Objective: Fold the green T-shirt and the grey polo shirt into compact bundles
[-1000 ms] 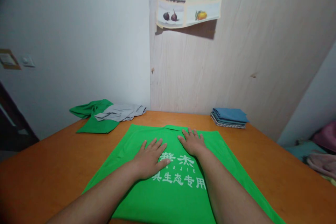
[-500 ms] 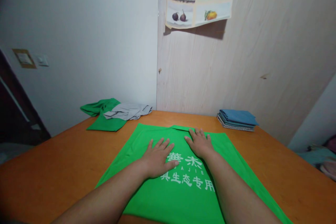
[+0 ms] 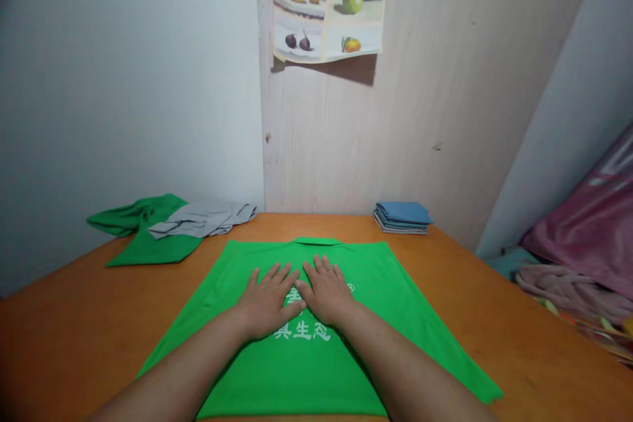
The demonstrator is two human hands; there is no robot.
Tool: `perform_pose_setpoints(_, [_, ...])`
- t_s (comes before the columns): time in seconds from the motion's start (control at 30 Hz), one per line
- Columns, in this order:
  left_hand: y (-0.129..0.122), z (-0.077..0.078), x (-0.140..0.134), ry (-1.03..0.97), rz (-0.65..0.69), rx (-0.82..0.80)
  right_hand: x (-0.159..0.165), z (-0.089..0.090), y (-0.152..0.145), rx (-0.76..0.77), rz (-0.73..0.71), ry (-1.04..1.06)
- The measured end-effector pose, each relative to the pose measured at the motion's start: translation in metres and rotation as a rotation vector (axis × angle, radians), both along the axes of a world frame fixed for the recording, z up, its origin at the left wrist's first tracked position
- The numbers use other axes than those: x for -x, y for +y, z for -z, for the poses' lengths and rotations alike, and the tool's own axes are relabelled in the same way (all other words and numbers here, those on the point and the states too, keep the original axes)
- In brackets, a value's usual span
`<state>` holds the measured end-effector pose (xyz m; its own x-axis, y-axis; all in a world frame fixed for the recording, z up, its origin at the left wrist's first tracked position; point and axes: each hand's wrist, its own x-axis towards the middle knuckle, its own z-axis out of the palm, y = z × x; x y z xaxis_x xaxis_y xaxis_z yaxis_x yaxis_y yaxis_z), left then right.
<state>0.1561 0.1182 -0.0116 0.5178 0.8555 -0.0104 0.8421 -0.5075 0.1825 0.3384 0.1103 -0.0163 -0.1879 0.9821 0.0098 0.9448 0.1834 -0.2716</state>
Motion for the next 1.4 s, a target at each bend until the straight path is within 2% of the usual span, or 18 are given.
perform_pose_setpoints(0.23, [0.003,0.000,0.000,0.030,0.005,-0.018,-0.026,-0.003,-0.016,0.011,0.081,0.004])
perform_pose_setpoints(0.6, [0.002,-0.005,0.002,0.022,0.008,-0.001,-0.132,0.016,-0.055,0.011,0.396,-0.128])
perform_pose_setpoints(0.87, [-0.001,-0.010,0.005,-0.013,0.018,0.038,-0.142,0.025,-0.057,-0.023,0.392,-0.115])
perform_pose_setpoints(0.97, [0.002,-0.009,0.008,-0.046,0.016,0.050,-0.150,0.027,-0.049,-0.039,0.377,-0.098])
perform_pose_setpoints(1.07, [0.014,-0.011,0.016,-0.104,-0.002,0.017,-0.163,0.020,-0.034,-0.091,0.352,-0.099])
perform_pose_setpoints(1.27, [0.067,-0.029,0.044,-0.137,-0.184,-0.190,-0.173,-0.012,0.017,-0.133,0.256,-0.067])
perform_pose_setpoints(1.4, [0.101,-0.039,0.056,-0.071,-0.218,-0.195,-0.168,-0.019,0.054,-0.106,0.194,-0.051])
